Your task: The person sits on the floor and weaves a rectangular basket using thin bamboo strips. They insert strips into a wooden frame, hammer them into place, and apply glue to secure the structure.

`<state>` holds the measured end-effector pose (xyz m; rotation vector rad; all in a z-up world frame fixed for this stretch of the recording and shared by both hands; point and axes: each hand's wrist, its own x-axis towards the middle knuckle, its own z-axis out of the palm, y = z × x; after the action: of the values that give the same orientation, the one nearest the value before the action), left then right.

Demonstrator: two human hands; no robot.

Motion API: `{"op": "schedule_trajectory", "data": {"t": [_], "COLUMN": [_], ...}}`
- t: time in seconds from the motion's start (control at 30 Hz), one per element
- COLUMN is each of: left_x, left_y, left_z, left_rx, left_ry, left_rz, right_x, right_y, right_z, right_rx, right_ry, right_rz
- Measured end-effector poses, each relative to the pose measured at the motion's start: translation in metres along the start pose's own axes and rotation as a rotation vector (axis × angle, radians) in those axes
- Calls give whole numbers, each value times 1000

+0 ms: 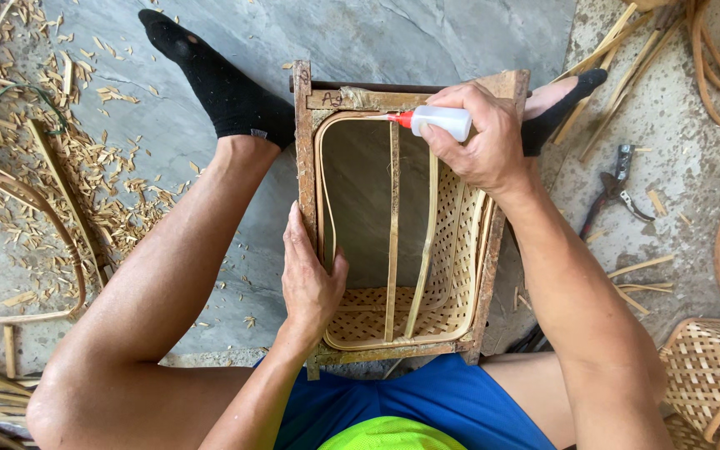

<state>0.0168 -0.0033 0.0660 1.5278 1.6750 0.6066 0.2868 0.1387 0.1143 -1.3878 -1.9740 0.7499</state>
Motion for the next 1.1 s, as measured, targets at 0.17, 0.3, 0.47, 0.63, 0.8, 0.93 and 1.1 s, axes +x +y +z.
{"op": "schedule_trajectory", "data": {"t": [0.17, 0.3, 0.47, 0.63, 0.8, 0.93, 1.1], "left_x": [1, 0, 0, 0, -1, 1, -1], "left_y": [1, 2, 1, 0, 0, 1, 2], "left_z": [0, 0, 0, 0, -2, -2, -4], "left_rx": [-7, -20, -17, -7, -7, 18, 19], "left_ry": [0, 9, 11, 25, 18, -7, -24], "left_rz": [-13, -13, -7, 40, 34, -1, -44], "right_x": [3, -6, -18, -17, -15, -21, -27], "right_y": [2, 7, 16, 17, 5, -3, -4], "right_z": [-1, -10, -25, -20, -26, -44, -50], "right_rx": [-98, -175, -244, -281, -281, -320, -346], "right_ry": [-8, -36, -47, -56, -39, 2, 23], "right_rz": [-90, -71, -72, -81, -78, -25, -4]}}
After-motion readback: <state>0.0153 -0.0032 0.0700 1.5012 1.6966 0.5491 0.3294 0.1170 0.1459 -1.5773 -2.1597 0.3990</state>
